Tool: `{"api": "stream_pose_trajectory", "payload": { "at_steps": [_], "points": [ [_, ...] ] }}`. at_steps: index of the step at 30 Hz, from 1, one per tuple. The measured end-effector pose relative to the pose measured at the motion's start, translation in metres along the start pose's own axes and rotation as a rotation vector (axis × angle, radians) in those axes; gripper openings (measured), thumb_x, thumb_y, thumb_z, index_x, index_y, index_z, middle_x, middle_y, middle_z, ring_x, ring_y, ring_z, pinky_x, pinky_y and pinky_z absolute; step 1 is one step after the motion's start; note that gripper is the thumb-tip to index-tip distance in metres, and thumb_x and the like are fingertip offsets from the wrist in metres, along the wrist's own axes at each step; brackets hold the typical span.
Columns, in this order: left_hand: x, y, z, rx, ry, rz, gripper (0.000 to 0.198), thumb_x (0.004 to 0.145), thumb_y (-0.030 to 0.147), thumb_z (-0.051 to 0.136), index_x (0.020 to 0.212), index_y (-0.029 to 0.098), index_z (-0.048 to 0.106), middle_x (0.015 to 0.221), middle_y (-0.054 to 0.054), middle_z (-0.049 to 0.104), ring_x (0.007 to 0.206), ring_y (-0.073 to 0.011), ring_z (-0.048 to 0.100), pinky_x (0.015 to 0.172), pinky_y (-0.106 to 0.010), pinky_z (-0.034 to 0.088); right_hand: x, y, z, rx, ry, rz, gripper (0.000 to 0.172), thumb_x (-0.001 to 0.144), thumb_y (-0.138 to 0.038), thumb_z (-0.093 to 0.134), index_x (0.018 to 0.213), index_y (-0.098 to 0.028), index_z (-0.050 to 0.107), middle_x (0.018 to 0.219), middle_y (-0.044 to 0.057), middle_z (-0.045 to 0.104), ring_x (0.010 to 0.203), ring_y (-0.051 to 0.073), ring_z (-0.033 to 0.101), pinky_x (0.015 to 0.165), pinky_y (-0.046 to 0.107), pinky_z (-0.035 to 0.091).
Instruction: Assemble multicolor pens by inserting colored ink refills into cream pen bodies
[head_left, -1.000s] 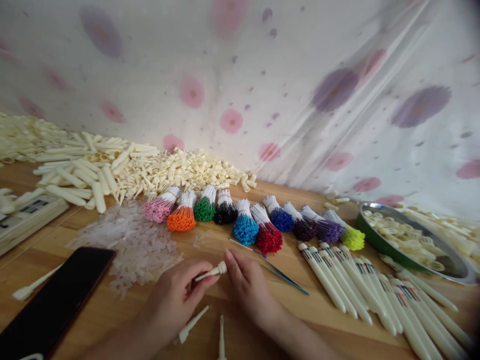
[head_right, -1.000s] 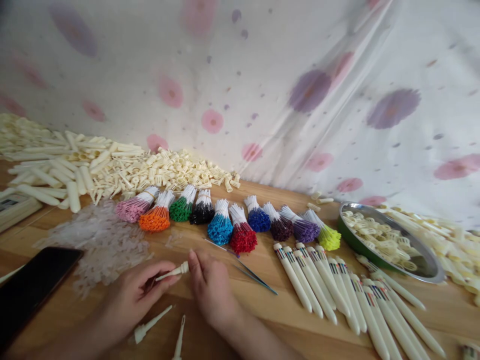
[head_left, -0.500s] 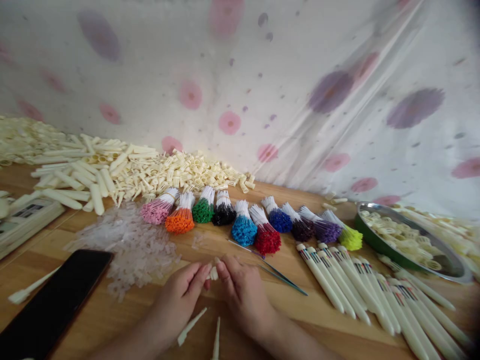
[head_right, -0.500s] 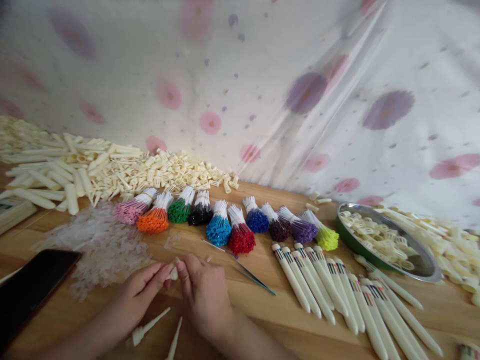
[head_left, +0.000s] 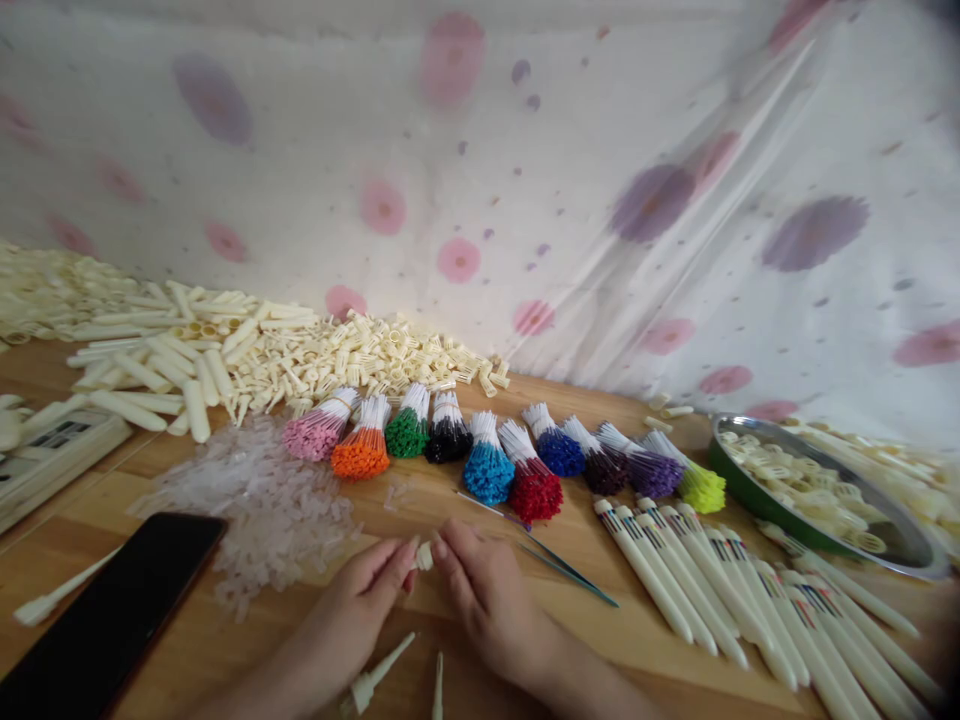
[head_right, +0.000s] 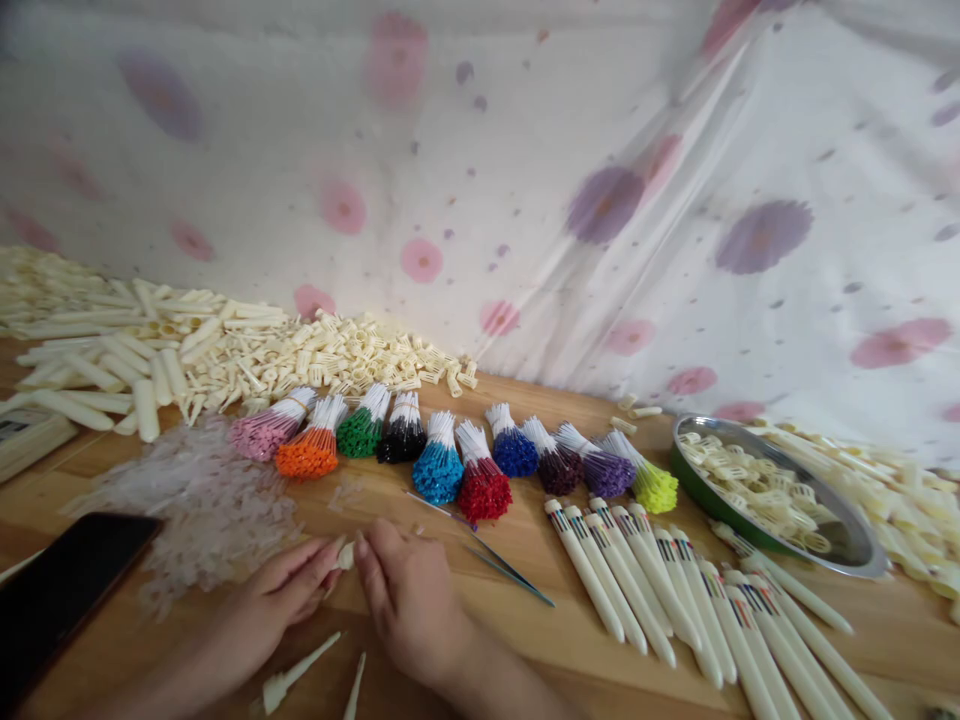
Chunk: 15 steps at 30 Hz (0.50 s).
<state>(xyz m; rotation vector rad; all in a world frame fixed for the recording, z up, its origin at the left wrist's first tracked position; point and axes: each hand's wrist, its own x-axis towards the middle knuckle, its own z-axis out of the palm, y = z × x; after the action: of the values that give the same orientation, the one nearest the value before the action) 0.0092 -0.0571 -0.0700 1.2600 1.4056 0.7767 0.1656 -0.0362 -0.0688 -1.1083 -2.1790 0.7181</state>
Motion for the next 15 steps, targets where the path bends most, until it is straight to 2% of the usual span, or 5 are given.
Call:
{"api": "stream_pose_trajectory", "payload": {
  "at_steps": [3, 8, 11, 15],
  "points": [
    [-0.002, -0.002, 0.001, 0.118, 0.049, 0.101, 0.034, 0.085, 0.047, 0.036, 0.067, 0.022, 0.051, 0.066, 0.001, 0.054, 0.068, -0.0177, 0.053, 0.067, -0.031, 0.042, -0.001, -0.003, 0.004, 0.081, 0.035, 0.095, 0.031, 0.095, -0.036, 0.025, 0.071, -0.022, 0.039, 0.064, 0.000, 0.049, 0.057, 0.013, 0.044, 0.054, 0.023, 0.033],
    [-0.001, -0.003, 0.001, 0.384, 0.122, 0.341, 0.032, 0.089, 0.036, 0.028, 0.074, 0.022, 0.053, 0.075, -0.005, 0.057, 0.074, -0.0223, 0.054, 0.070, -0.036, 0.040, -0.003, -0.004, 0.004, 0.194, 0.020, 0.182, 0.030, 0.093, -0.039, 0.027, 0.075, -0.021, 0.043, 0.069, 0.001, 0.052, 0.061, 0.014, 0.046, 0.058, 0.024, 0.037],
    [-0.001, -0.002, 0.003, 0.489, 0.113, 0.442, 0.033, 0.089, 0.032, 0.027, 0.071, 0.022, 0.053, 0.073, -0.005, 0.058, 0.073, -0.0231, 0.054, 0.069, -0.037, 0.041, 0.000, 0.001, -0.001, 0.196, -0.023, 0.223, 0.030, 0.091, -0.040, 0.027, 0.073, -0.021, 0.041, 0.070, 0.001, 0.050, 0.063, 0.014, 0.045, 0.061, 0.025, 0.038],
    [-0.005, 0.008, 0.000, 0.631, 0.070, 0.493, 0.027, 0.088, 0.029, 0.036, 0.068, 0.022, 0.054, 0.070, -0.003, 0.060, 0.068, -0.0211, 0.056, 0.062, -0.032, 0.041, 0.008, 0.012, -0.011, 0.107, -0.153, 0.291, 0.026, 0.087, -0.034, 0.032, 0.065, -0.021, 0.036, 0.065, -0.003, 0.041, 0.063, 0.012, 0.042, 0.059, 0.022, 0.037]
  ]
}}
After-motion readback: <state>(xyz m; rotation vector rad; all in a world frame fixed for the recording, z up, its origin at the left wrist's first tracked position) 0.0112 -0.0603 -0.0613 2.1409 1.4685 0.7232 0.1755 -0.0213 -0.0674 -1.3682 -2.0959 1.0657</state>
